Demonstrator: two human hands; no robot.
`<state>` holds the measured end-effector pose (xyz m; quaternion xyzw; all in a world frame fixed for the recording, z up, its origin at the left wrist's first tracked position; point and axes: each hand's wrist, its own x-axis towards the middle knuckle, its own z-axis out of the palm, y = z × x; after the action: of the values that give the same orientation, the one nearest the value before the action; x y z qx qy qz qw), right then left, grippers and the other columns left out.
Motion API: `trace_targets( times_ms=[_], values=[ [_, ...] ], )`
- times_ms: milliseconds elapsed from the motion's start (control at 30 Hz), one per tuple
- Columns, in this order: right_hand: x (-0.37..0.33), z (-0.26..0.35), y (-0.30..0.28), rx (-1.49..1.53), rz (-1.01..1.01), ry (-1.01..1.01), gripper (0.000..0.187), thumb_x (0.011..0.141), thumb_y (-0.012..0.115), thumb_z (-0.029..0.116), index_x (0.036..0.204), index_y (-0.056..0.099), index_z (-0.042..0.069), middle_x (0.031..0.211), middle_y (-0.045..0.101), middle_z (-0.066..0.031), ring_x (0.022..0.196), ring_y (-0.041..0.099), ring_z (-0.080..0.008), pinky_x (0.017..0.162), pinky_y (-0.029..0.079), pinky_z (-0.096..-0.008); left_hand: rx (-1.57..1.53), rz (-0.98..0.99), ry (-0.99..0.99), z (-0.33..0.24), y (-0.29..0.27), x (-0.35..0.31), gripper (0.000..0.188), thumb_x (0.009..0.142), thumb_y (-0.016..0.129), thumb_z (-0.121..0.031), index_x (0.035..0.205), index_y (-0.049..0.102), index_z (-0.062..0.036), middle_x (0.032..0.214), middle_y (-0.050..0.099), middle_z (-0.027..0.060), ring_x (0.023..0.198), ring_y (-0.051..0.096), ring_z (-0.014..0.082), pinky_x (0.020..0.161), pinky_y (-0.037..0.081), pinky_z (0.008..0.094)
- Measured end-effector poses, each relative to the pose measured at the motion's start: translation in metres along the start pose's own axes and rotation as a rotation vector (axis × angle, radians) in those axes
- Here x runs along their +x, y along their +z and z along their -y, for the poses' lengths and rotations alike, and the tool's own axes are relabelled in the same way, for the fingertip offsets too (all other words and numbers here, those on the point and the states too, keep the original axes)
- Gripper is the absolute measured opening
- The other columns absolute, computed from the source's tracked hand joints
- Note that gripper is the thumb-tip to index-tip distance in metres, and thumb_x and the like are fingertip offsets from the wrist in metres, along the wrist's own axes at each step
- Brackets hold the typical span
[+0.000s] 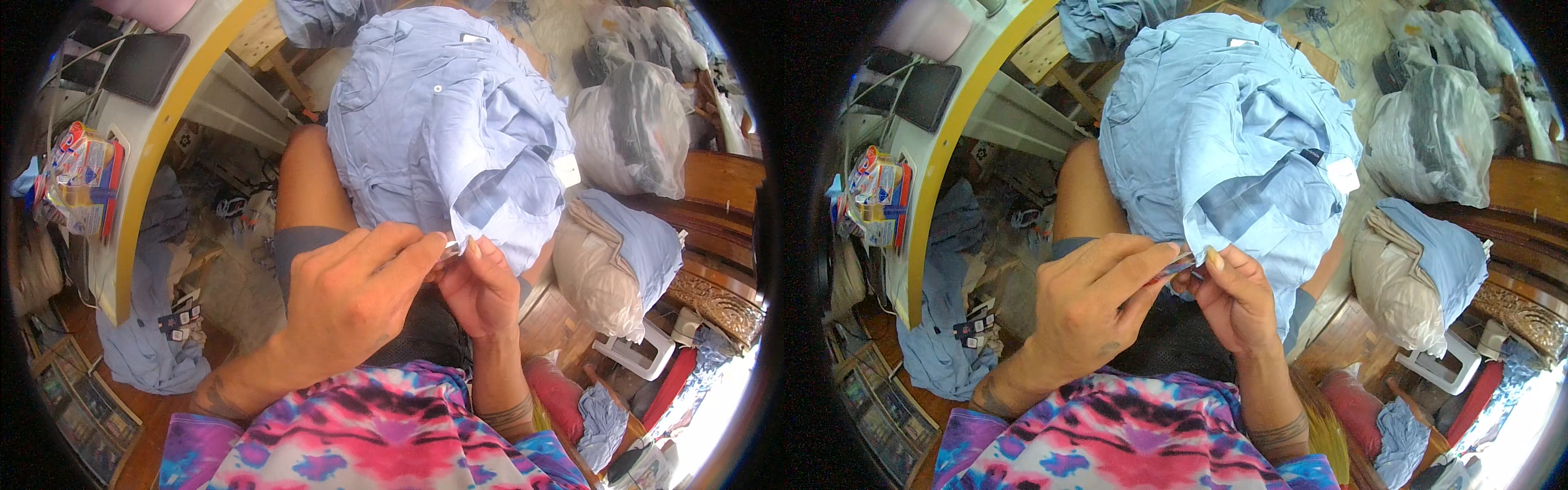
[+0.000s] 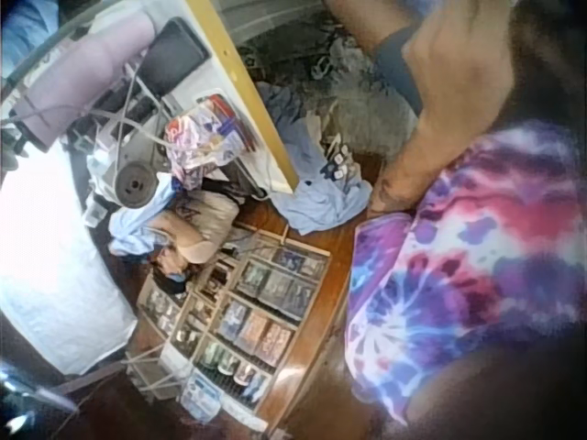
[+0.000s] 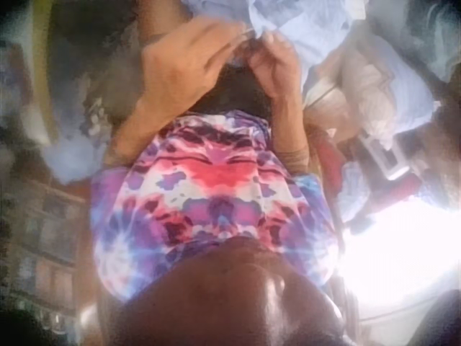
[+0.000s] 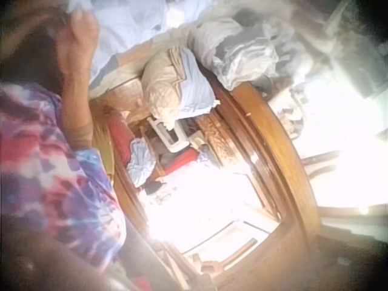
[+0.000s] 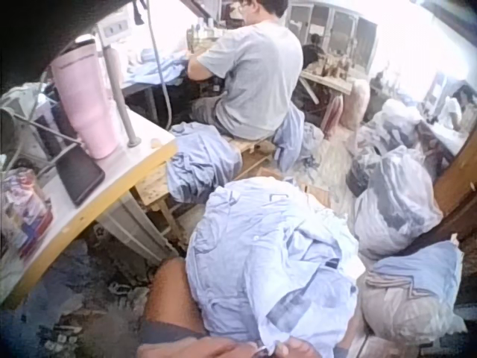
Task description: The person trims excess threads from the collar and seams of a light blue button-down shirt using small thread snips. They pick up the shirt from a pile on their lap, work their way around the collar area and inner seams, and then place the shirt back on the pile.
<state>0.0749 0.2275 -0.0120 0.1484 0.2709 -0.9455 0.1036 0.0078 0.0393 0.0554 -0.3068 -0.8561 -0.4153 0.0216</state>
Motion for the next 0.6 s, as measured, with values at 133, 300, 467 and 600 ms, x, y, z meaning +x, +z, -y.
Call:
trace_targets(
  times_ms=[133,300,467,600],
  values=[
    [-0.001,-0.002,0.002,-0.068,-0.035,-0.017,0.031,0.105,0.057,0.019,0.123,0.065,-0.005,0.117,0.071,-0.0133,0.103,0.064,-0.0205,0.09,0.05,-0.0382,0.057,0.023,0.021,0.0,-0.005,-0.002,0.03,0.078,0.078,-0.004,0.107,0.073,-0.0079,0.092,0.069,0.006,0.076,0.069,0.0246,0.064,0.054,0.0342],
    [-0.002,-0.002,0.005,-0.131,-0.057,-0.047,0.03,0.104,0.057,0.018,0.121,0.066,-0.005,0.115,0.071,-0.0133,0.102,0.065,-0.0201,0.09,0.051,-0.0376,0.065,0.035,0.035,-0.001,-0.011,0.0,0.028,0.077,0.078,-0.004,0.104,0.074,-0.0085,0.091,0.069,0.0046,0.074,0.068,0.0243,0.063,0.053,0.0341],
    [-0.002,-0.003,0.008,-0.173,-0.091,-0.054,0.029,0.104,0.058,0.019,0.119,0.067,-0.005,0.11,0.072,-0.0134,0.097,0.065,-0.02,0.088,0.051,-0.037,0.085,0.038,0.039,0.0,-0.011,0.0,0.026,0.077,0.078,-0.004,0.102,0.075,-0.0092,0.09,0.069,0.004,0.073,0.067,0.024,0.061,0.053,0.0343],
    [-0.002,-0.001,0.008,-0.172,-0.084,-0.052,0.03,0.104,0.058,0.019,0.118,0.067,-0.005,0.108,0.072,-0.0133,0.094,0.065,-0.0198,0.087,0.051,-0.0362,0.097,0.036,0.054,0.005,-0.014,0.003,0.024,0.078,0.078,-0.004,0.1,0.076,-0.0095,0.089,0.069,0.0039,0.072,0.067,0.0232,0.061,0.053,0.034]
  ],
)
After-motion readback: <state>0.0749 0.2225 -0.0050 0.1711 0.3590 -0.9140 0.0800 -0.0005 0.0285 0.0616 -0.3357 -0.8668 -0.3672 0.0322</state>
